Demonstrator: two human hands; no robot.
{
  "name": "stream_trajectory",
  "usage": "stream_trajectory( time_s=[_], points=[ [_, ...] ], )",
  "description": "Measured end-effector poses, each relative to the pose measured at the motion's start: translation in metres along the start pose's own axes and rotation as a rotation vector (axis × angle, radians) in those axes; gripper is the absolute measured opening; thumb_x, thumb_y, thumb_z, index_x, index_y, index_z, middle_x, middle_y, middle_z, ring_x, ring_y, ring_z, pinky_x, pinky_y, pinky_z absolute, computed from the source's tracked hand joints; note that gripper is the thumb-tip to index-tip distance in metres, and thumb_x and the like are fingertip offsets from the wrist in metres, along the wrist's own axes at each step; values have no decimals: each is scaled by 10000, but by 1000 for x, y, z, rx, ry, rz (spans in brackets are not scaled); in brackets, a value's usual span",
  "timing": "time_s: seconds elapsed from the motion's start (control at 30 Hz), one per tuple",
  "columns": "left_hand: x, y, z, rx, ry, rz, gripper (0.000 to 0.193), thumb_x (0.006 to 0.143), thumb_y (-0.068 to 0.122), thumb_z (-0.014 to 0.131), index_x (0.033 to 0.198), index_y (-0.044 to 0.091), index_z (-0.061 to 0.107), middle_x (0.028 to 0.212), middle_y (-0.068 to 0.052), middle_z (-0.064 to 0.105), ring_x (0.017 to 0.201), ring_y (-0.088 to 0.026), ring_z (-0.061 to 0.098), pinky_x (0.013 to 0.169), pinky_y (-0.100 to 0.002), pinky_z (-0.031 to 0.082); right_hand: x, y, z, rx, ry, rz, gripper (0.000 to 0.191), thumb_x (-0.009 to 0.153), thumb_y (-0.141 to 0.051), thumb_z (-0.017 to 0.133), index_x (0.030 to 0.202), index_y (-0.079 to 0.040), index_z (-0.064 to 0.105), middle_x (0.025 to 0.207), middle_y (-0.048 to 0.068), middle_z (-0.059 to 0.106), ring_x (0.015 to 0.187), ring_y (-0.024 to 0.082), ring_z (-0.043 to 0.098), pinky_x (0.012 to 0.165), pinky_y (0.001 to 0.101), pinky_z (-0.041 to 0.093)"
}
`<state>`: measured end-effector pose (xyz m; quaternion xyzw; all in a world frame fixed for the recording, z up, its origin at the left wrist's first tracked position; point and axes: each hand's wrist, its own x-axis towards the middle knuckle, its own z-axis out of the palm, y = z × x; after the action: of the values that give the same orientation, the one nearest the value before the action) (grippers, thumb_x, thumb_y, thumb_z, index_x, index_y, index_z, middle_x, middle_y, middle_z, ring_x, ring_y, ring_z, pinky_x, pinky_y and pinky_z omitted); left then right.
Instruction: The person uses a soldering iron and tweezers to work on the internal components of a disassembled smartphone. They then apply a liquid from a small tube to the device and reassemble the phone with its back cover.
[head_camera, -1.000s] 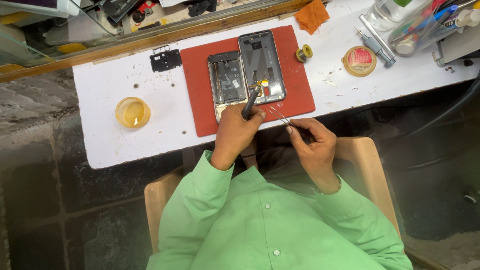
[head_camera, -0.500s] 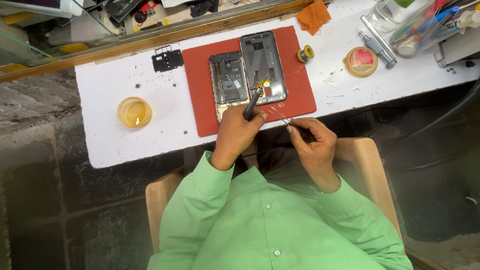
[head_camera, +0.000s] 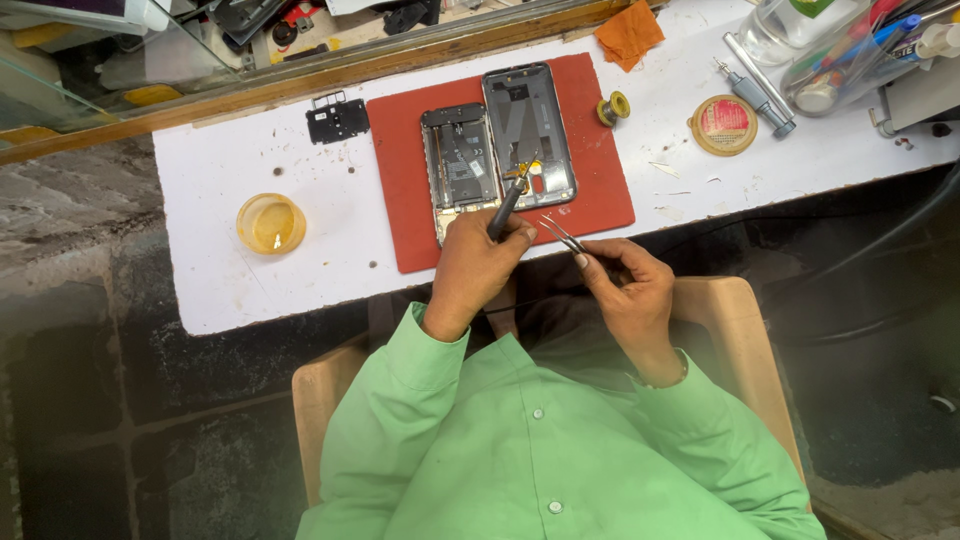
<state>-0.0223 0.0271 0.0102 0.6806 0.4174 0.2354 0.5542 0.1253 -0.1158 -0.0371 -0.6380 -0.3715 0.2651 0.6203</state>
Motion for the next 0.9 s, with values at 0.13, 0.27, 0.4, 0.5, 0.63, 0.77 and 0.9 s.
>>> stream_trajectory(
  time_s=[0.13, 0.27, 0.4, 0.5, 0.63, 0.77, 0.9],
  points=[
    [0, -1, 1, -3, 6, -5, 212, 856, 210, 738, 841, 0, 763, 530, -38, 579, 492, -92, 506, 490, -318, 405, -1, -2, -1, 17, 16, 13, 152, 965, -24, 730, 1101, 44, 725, 932, 33, 737, 799, 47, 652, 723, 189, 544],
    [0, -7, 3, 1, 36, 84, 213, 847, 212, 752, 885, 4, 770, 596, -41, 644, 547, -96, 565, 532, -304, 457, 1, -25, -4, 23, 60, -63, 131, 971, -3, 740, 1089, 50, 721, 934, 47, 725, 775, 61, 633, 692, 202, 519],
    [0, -19, 10, 9, 99, 130, 218, 843, 216, 766, 916, 11, 775, 645, -56, 658, 581, -121, 590, 564, -313, 469, 5, -73, 2, -217, 39, -294, 98, 952, 45, 754, 1048, 43, 737, 925, 90, 726, 755, 89, 589, 655, 234, 446],
    [-2, -30, 12, -194, 73, 258, 198, 884, 223, 738, 958, 40, 739, 757, -26, 671, 672, -106, 629, 626, -282, 509, 12, -104, 36, -306, -116, -443, 141, 887, 39, 759, 1025, 17, 744, 896, 105, 717, 700, 139, 655, 622, 267, 506],
    [-5, -40, 9, -441, -23, 216, 187, 918, 219, 724, 1003, 55, 697, 829, -4, 661, 728, -83, 596, 640, -253, 513, 26, -114, 137, -495, -219, -750, 59, 864, -105, 732, 918, -81, 730, 863, 97, 638, 809, 325, 637, 726, 476, 509],
    [9, -37, 17, -113, 42, -81, 246, 822, 185, 827, 991, 17, 765, 735, -23, 691, 621, -64, 571, 545, -237, 470, 48, -111, 213, -540, -496, -808, 72, 845, -55, 672, 779, -38, 651, 815, 131, 643, 789, 345, 649, 664, 487, 508],
    [9, -42, 11, -337, -19, -7, 282, 838, 210, 833, 993, -9, 746, 770, -20, 692, 648, -72, 600, 552, -241, 485, 70, -101, 260, -612, -553, -888, 37, 802, -5, 654, 800, -12, 690, 831, 176, 676, 783, 369, 672, 685, 483, 536]
  ],
)
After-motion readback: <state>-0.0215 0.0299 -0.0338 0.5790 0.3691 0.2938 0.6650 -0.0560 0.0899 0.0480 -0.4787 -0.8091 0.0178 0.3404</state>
